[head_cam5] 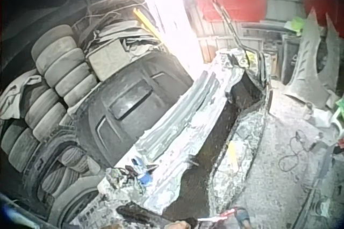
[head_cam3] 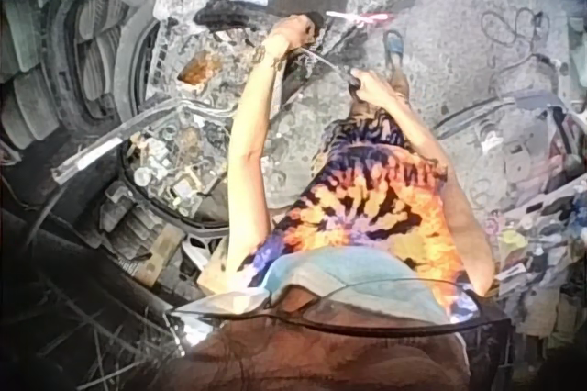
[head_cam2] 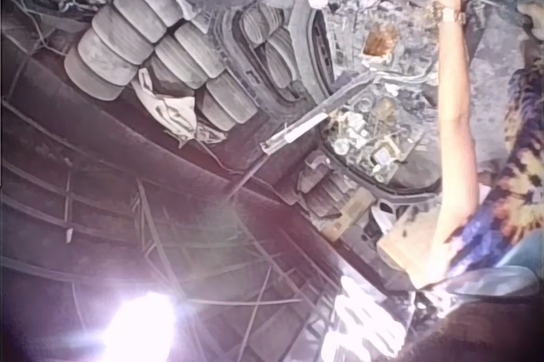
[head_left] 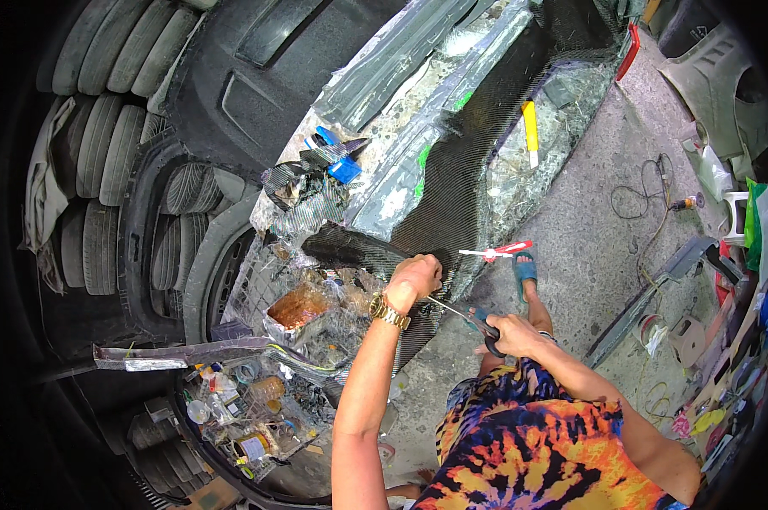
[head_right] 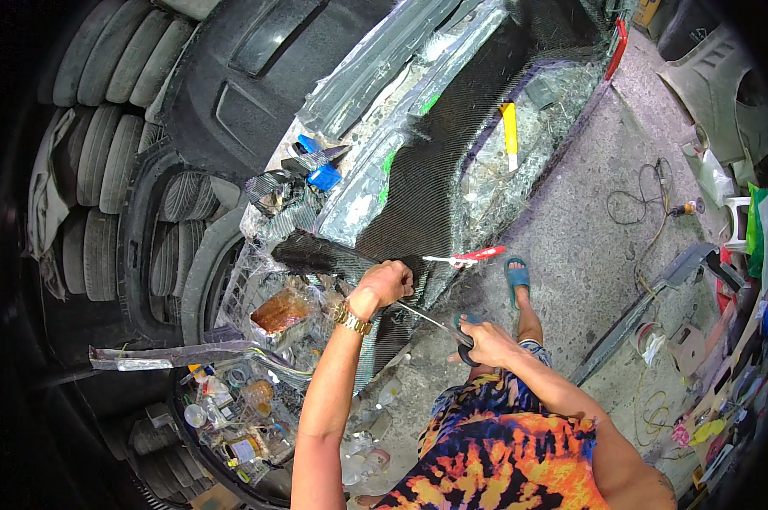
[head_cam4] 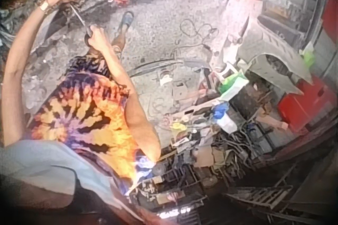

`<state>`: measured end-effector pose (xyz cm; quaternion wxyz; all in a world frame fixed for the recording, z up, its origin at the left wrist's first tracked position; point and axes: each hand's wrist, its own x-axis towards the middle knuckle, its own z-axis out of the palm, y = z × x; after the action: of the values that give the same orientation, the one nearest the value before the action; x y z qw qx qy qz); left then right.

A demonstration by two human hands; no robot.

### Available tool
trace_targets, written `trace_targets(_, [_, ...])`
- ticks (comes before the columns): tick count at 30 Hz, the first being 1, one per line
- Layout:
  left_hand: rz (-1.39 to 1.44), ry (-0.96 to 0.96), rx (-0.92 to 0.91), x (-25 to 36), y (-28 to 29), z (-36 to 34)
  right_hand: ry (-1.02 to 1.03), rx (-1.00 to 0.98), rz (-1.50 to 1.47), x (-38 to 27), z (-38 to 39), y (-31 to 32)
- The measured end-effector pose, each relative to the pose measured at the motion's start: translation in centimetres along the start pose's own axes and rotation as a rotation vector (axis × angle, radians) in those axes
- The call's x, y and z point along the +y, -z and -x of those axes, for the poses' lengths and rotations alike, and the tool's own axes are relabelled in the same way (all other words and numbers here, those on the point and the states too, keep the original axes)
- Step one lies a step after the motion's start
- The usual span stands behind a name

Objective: Applying a carbon fiber wrap to a car bumper or interior trim piece.

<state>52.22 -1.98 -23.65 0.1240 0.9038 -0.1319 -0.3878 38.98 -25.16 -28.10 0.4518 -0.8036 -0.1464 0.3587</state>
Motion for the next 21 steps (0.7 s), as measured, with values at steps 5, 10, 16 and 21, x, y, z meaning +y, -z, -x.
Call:
trace_targets(5, [-0.026,-0.002,0.061,0.1,-0.5,0.5,-0.014,-0.085,0.006,0.0,-0.3,1.2])
trace_targets(10, [-0.015,0.004,0.091,0.5,-0.3,0.8,0.01,-0.134,-0.086,0.8,-0.5,1.8])
trace_targets(16, [-0.015,-0.002,0.103,-0.3,-1.3,0.9,-0.001,-0.202,-0.039,-0.5,-0.5,3.0])
trace_targets(21, [0.087,-0.026,0.073,-0.3,-0.6,1.1,-0.059,-0.233,-0.017,-0.8,-0.9,2.8])
